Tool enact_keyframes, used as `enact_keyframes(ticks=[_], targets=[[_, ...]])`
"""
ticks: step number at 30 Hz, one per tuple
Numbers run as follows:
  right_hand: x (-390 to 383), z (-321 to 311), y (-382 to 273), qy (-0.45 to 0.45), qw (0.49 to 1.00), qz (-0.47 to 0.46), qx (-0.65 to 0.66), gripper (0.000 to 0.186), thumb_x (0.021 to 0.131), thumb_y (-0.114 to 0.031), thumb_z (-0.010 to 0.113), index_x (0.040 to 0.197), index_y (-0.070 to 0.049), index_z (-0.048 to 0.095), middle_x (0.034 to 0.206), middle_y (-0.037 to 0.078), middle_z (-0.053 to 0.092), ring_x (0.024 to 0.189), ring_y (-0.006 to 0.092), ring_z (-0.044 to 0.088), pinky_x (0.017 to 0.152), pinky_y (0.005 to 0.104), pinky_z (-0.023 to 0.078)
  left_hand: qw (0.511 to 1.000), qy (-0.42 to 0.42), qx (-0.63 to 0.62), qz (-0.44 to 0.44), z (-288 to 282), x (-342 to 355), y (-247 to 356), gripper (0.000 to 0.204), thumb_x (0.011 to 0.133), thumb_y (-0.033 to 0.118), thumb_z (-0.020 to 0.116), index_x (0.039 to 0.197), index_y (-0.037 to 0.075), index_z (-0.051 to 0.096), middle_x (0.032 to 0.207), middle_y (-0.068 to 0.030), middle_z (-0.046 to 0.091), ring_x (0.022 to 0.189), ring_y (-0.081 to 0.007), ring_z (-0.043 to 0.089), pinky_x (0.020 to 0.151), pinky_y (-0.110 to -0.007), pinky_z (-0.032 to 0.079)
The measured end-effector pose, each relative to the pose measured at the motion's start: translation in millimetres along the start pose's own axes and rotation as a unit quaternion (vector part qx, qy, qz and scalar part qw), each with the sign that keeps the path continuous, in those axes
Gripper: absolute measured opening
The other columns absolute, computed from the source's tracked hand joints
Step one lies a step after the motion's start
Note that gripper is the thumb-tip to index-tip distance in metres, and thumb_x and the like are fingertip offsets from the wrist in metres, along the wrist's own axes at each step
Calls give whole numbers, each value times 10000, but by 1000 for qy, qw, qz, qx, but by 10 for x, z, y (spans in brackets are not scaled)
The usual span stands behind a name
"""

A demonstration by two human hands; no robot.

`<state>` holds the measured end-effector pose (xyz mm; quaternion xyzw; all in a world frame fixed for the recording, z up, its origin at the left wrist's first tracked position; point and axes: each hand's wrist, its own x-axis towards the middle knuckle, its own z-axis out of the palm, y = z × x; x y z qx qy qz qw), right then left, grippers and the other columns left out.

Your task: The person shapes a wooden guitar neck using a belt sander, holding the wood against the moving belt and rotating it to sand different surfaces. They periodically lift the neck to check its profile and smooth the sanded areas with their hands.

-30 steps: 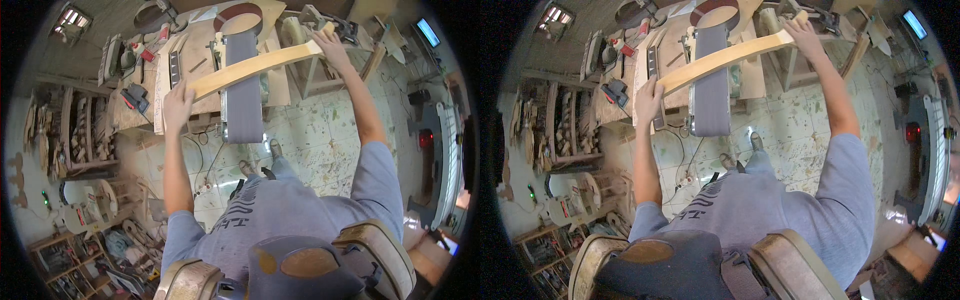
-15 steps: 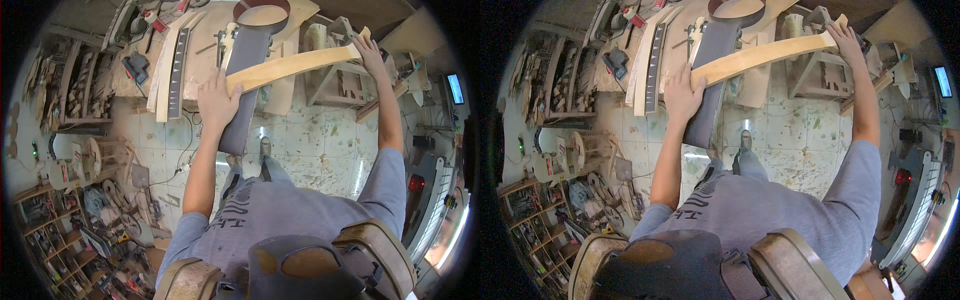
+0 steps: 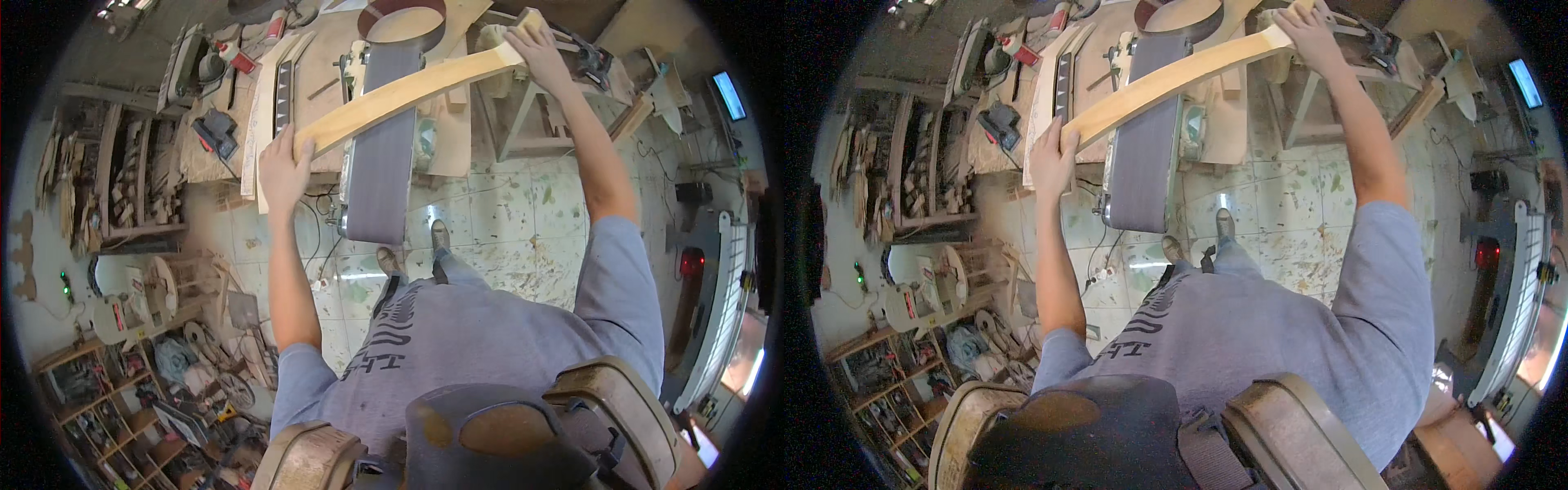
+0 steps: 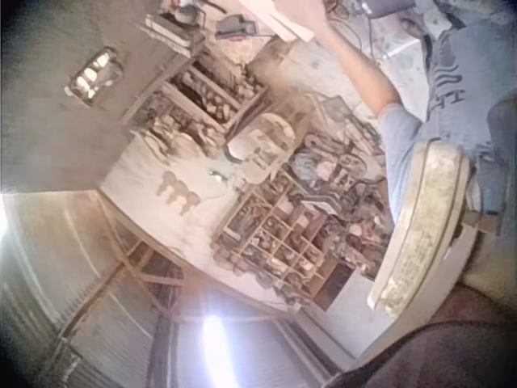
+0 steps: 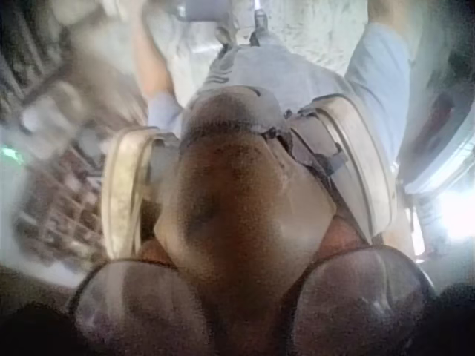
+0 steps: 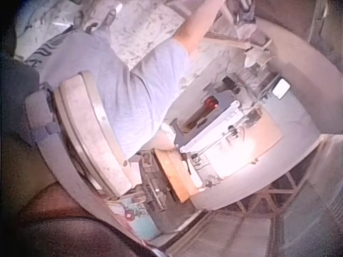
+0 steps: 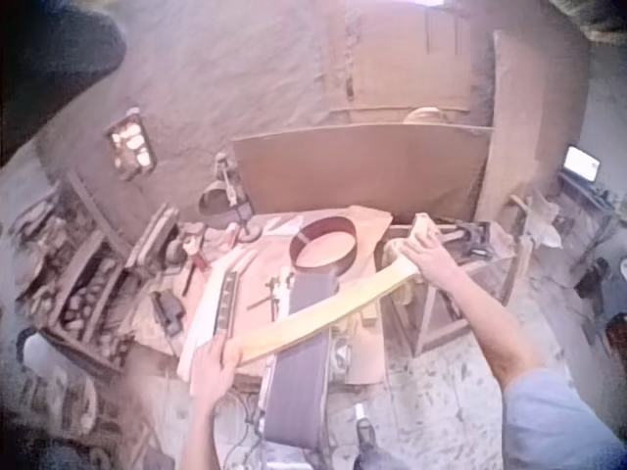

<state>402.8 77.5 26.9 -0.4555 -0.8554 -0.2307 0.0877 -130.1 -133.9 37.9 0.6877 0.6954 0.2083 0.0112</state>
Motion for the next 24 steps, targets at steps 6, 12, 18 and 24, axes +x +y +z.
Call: enact_keyframes(ticks=[6,12,18,24], targets=[[37,-142,-614,9,1000,25,4,613,888,-179,635,1481,-173,478,1508,52,507,1426,322,420,1190,505,301,1000,-20,-6,-13,-268,-56,-517,629,1022,525,470,1430,55,556,1435,-173,575,1319,-341,535,1125,-439,379],[74,-380,-1280,33,998,46,-11,588,864,-190,667,1430,-165,511,1458,49,540,1422,307,426,1177,506,303,1000,-17,0,19,-462,-152,-1129,605,1040,515,437,1456,87,536,1408,-190,586,1325,-357,523,1124,-441,377],[-25,-466,-1704,47,997,69,3,605,853,-171,687,1429,-129,509,1451,69,541,1414,311,435,1176,503,283,998,-45,-23,23,-675,-215,-1486,587,1051,501,418,1449,91,551,1389,-197,599,1320,-353,528,1124,-437,375],[-129,-685,-2091,19,994,107,-1,518,928,-167,598,1438,-145,507,1477,61,534,1411,319,441,1187,517,323,996,-67,-57,34,-719,-132,-1838,570,1060,487,398,1447,100,557,1405,-190,592,1342,-337,514,1143,-412,362]])
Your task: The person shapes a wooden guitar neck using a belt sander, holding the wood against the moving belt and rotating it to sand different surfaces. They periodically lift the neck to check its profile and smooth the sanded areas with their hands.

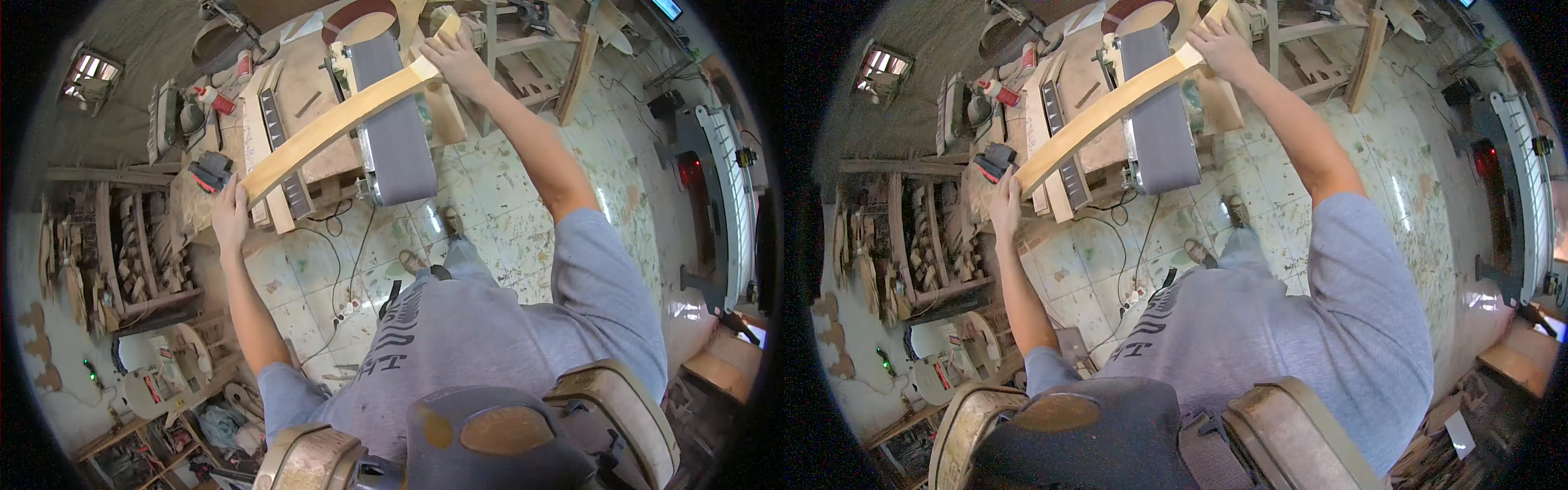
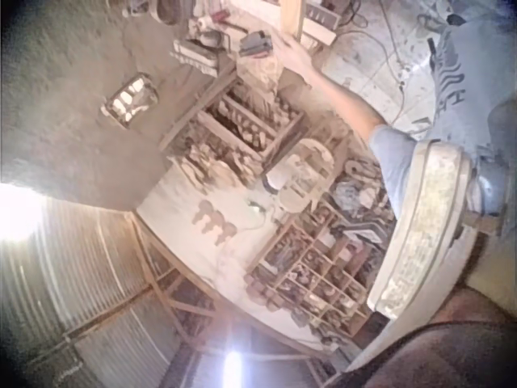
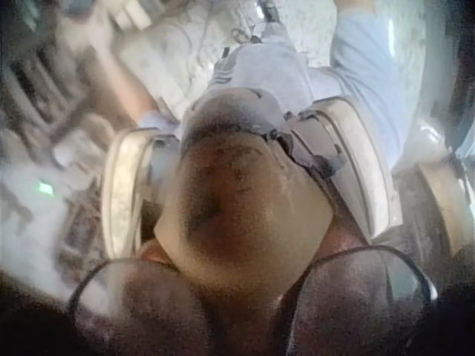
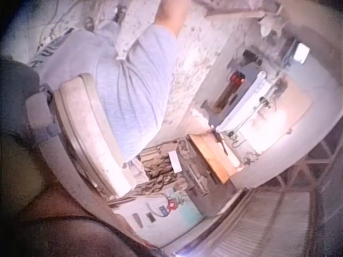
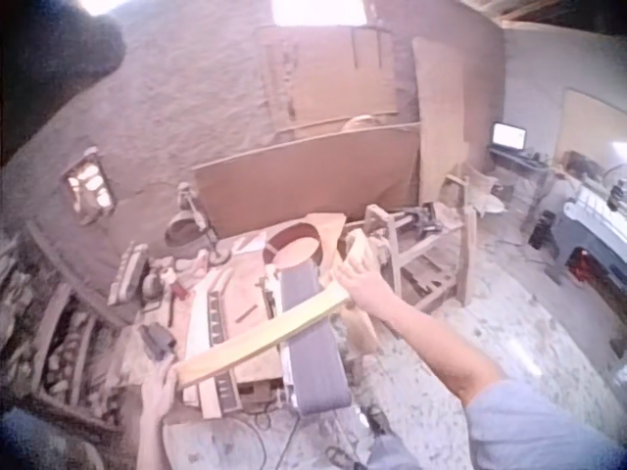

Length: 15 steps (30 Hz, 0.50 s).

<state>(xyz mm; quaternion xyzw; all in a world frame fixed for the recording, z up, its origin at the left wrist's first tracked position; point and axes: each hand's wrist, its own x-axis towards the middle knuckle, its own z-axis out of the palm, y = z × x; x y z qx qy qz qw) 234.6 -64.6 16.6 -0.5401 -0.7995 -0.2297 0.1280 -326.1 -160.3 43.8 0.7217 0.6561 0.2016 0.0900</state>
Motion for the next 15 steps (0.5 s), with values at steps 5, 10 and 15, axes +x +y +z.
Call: enact_keyframes(ticks=[5,10,15], targets=[[-260,-259,-25,18,999,-2,28,581,847,-90,663,1408,-125,517,1404,105,559,1355,358,460,1159,493,348,998,-13,19,52,12,339,-191,519,1056,438,423,1406,96,596,1367,-191,619,1296,-357,545,1101,-424,399],[-672,-461,534,20,998,12,51,690,697,1,718,1353,-123,541,1358,65,564,1282,342,494,1087,448,408,992,0,5,128,384,837,367,456,1042,385,460,1364,111,629,1326,-178,645,1230,-361,593,1059,-441,437],[-1185,-701,1305,-36,998,31,-34,815,634,-78,822,1389,-193,536,1363,53,571,1257,307,520,1070,440,419,977,-13,-17,213,811,1338,1155,448,1040,380,462,1350,108,638,1364,-128,637,1278,-322,571,1094,-420,414]])
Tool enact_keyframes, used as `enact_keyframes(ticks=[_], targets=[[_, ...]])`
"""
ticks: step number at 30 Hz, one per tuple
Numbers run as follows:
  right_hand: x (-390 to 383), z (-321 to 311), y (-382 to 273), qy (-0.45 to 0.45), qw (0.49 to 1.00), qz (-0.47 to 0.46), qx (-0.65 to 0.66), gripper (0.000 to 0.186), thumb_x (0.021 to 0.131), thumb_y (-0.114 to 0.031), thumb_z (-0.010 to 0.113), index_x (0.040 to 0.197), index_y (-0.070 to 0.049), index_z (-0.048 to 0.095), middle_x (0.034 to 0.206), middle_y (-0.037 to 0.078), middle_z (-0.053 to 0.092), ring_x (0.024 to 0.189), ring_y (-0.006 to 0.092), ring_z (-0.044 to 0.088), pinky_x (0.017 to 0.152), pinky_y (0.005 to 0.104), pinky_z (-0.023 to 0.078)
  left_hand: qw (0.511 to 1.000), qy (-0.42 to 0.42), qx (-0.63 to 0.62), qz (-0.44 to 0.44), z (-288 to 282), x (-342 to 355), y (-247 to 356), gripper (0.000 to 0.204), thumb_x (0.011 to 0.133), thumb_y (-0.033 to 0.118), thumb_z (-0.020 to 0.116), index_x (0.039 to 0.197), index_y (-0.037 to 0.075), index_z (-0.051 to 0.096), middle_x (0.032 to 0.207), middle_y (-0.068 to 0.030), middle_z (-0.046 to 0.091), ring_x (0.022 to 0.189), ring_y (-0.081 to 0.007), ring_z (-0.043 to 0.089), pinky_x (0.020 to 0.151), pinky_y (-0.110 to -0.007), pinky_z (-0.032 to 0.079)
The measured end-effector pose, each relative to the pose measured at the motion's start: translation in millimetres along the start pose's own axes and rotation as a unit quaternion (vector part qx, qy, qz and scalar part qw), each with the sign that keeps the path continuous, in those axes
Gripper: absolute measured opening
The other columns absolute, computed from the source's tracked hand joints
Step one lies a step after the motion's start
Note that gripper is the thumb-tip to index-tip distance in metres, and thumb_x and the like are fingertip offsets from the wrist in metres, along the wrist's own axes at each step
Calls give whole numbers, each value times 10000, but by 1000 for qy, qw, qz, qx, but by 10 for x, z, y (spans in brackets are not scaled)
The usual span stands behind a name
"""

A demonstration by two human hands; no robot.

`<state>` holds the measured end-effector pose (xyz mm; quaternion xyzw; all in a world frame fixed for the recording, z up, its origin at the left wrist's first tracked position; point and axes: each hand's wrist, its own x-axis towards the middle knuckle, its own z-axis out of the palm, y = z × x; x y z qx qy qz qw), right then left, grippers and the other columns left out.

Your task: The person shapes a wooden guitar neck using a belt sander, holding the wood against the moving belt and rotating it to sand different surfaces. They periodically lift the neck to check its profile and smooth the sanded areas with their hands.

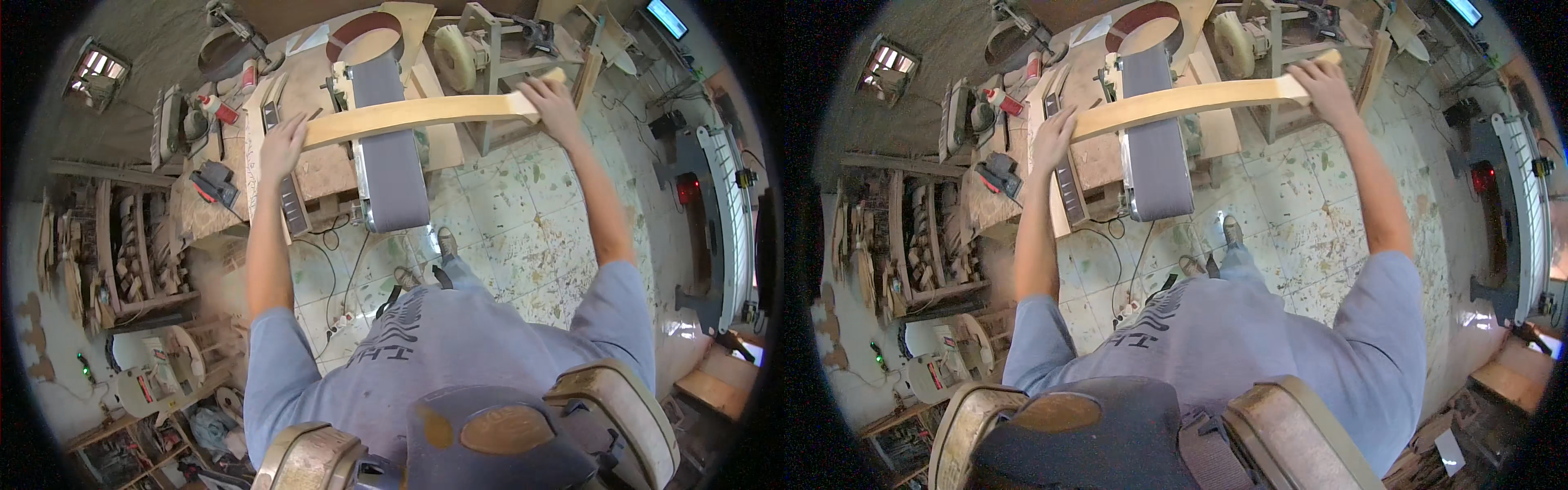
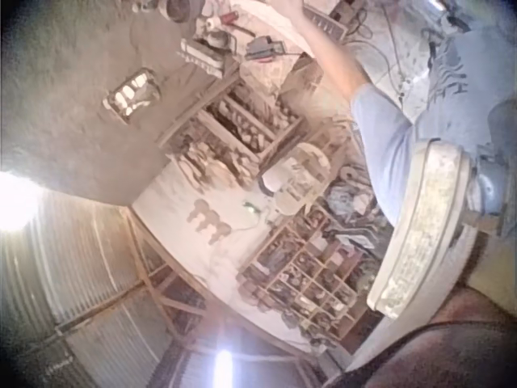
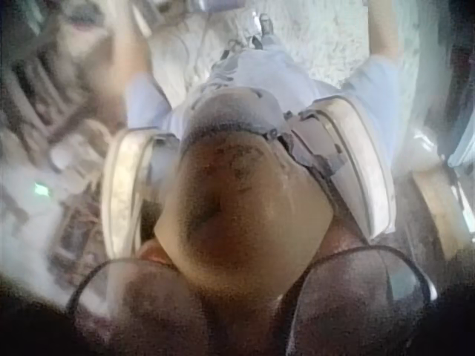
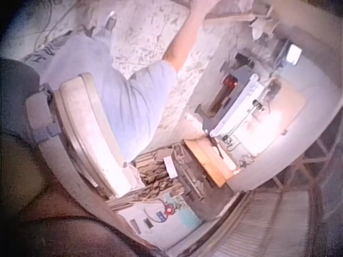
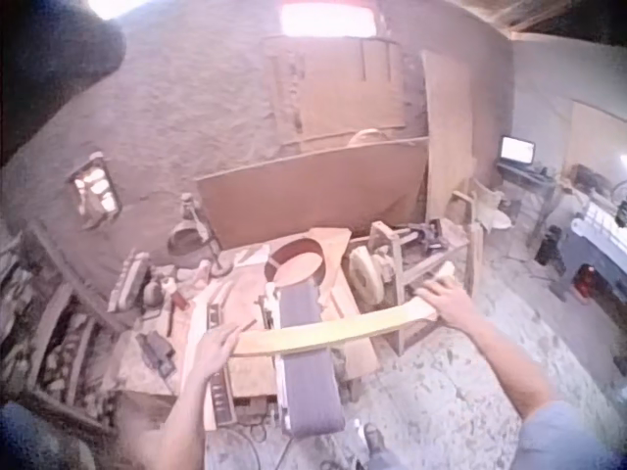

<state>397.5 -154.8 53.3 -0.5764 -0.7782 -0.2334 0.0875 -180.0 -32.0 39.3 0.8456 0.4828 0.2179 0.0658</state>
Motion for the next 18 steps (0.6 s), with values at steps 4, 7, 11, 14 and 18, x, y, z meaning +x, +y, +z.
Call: enact_keyframes(ticks=[4,7,11,14,18], targets=[[-315,-117,376,-63,996,48,42,891,577,-23,816,1406,-146,515,1358,50,573,1260,308,515,1074,444,427,999,-7,-45,14,329,386,423,467,1043,380,452,1356,83,633,1402,-118,618,1321,-301,549,1133,-417,382],[-459,-91,710,-70,997,41,13,901,552,-7,813,1396,-114,516,1354,55,575,1279,311,506,1094,434,424,998,3,-45,43,560,565,601,480,1045,389,445,1361,78,629,1422,-133,601,1335,-304,540,1143,-419,375],[-365,11,771,-27,999,23,19,866,549,39,801,1360,-99,529,1369,61,567,1338,312,475,1135,427,403,998,9,-47,30,627,599,553,486,1047,402,441,1346,77,642,1420,-129,604,1326,-316,546,1135,-413,387],[-191,120,627,-22,998,40,39,813,601,40,786,1359,-109,535,1404,73,552,1386,310,443,1156,430,384,999,16,-45,-3,492,518,445,469,1040,404,461,1343,102,652,1408,-115,616,1305,-315,566,1119,-407,409],[151,316,373,-39,999,32,-2,711,738,-57,757,1400,-159,520,1504,108,493,1437,304,398,1194,414,347,999,2,-16,-27,225,375,116,508,1017,468,494,1374,137,638,1398,-110,624,1304,-290,580,1103,-389,431]])
